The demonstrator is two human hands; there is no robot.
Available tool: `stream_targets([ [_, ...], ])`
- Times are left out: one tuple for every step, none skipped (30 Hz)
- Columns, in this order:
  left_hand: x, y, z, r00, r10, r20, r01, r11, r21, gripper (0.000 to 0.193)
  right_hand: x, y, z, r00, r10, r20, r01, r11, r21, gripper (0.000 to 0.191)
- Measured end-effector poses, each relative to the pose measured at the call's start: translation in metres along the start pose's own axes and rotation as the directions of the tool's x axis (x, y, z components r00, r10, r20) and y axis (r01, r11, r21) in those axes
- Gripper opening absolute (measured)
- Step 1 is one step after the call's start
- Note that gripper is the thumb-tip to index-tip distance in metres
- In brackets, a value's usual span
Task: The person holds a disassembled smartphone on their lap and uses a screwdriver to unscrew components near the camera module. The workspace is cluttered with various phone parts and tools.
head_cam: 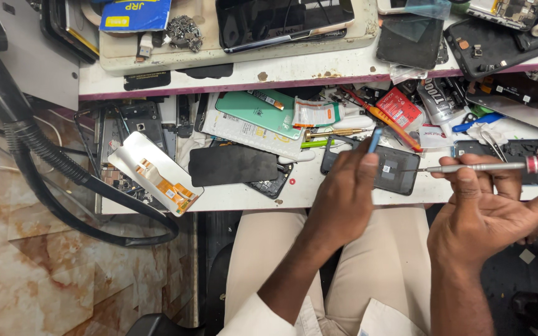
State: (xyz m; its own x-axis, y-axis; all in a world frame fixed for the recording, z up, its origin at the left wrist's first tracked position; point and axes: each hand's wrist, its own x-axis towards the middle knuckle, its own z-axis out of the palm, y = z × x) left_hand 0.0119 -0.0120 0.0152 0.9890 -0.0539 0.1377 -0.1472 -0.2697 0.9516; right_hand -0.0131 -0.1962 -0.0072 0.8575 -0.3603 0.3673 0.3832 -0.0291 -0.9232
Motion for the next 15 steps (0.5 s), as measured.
stream_targets([
  [0.001, 0.005, 0.001, 1.0, 0.01, 0.001, -0.01, 0.992, 0.124, 0.06, 0.0, 0.0, -0.001, 1.0, 0.009, -0.012, -0.009, 1.0, 0.007, 0.06],
  [0.003, 0.01, 0.004, 1.0, 0.021, 0.002, -0.021, 0.969, 0.246, 0.059, 0.0, 0.001, -0.002, 0.999, 0.025, -0.033, -0.024, 0.999, 0.034, 0.06],
  [0.005, 0.015, 0.007, 0.999, 0.032, 0.006, -0.032, 0.931, 0.364, 0.059, 0.0, 0.001, -0.004, 0.999, 0.03, -0.044, -0.028, 0.999, 0.036, 0.061],
  [0.005, 0.018, 0.008, 0.999, 0.044, 0.022, -0.049, 0.893, 0.447, 0.059, 0.0, 0.002, -0.006, 0.998, 0.035, -0.056, -0.033, 0.999, 0.039, 0.061],
  [0.007, 0.021, 0.009, 0.997, 0.059, 0.042, -0.072, 0.847, 0.526, 0.06, 0.0, 0.004, -0.007, 0.998, 0.025, -0.063, -0.024, 1.0, 0.018, 0.061],
  [0.008, 0.022, 0.01, 0.995, 0.072, 0.063, -0.096, 0.795, 0.599, 0.061, 0.001, 0.004, -0.009, 0.997, 0.026, -0.075, -0.025, 1.0, 0.016, 0.062],
  [0.009, 0.023, 0.011, 0.992, 0.089, 0.084, -0.123, 0.763, 0.634, 0.062, 0.002, 0.005, -0.012, 0.996, 0.027, -0.086, -0.026, 1.0, 0.013, 0.062],
  [0.009, 0.022, 0.011, 0.989, 0.106, 0.107, -0.15, 0.729, 0.668, 0.063, 0.002, 0.006, -0.015, 0.994, 0.041, -0.103, -0.038, 0.999, 0.031, 0.063],
  [0.01, 0.021, 0.011, 0.984, 0.12, 0.129, -0.176, 0.692, 0.7, 0.064, 0.003, 0.007, -0.017, 0.991, 0.057, -0.122, -0.051, 0.997, 0.052, 0.063],
  [0.011, 0.019, 0.01, 0.982, 0.138, 0.128, -0.188, 0.661, 0.727, 0.065, 0.003, 0.007, -0.019, 0.987, 0.073, -0.141, -0.063, 0.995, 0.074, 0.064],
  [0.012, 0.017, 0.01, 0.979, 0.157, 0.128, -0.199, 0.628, 0.752, 0.065, 0.004, 0.008, -0.02, 0.983, 0.091, -0.163, -0.075, 0.992, 0.097, 0.065],
  [0.013, 0.016, 0.009, 0.976, 0.177, 0.128, -0.209, 0.594, 0.777, 0.066, 0.004, 0.009, -0.022, 0.98, 0.104, -0.171, -0.086, 0.991, 0.105, 0.064],
  [0.012, 0.014, 0.008, 0.975, 0.184, 0.126, -0.211, 0.577, 0.789, 0.066, 0.004, 0.01, -0.023, 0.977, 0.116, -0.18, -0.097, 0.989, 0.112, 0.063],
  [0.012, 0.012, 0.006, 0.971, 0.2, 0.127, -0.219, 0.554, 0.803, 0.067, 0.006, 0.012, -0.023, 0.976, 0.119, -0.182, -0.1, 0.989, 0.109, 0.061],
  [0.013, 0.011, 0.006, 0.964, 0.226, 0.139, -0.242, 0.54, 0.806, 0.067, 0.006, 0.012, -0.024, 0.975, 0.116, -0.191, -0.096, 0.99, 0.107, 0.061],
])
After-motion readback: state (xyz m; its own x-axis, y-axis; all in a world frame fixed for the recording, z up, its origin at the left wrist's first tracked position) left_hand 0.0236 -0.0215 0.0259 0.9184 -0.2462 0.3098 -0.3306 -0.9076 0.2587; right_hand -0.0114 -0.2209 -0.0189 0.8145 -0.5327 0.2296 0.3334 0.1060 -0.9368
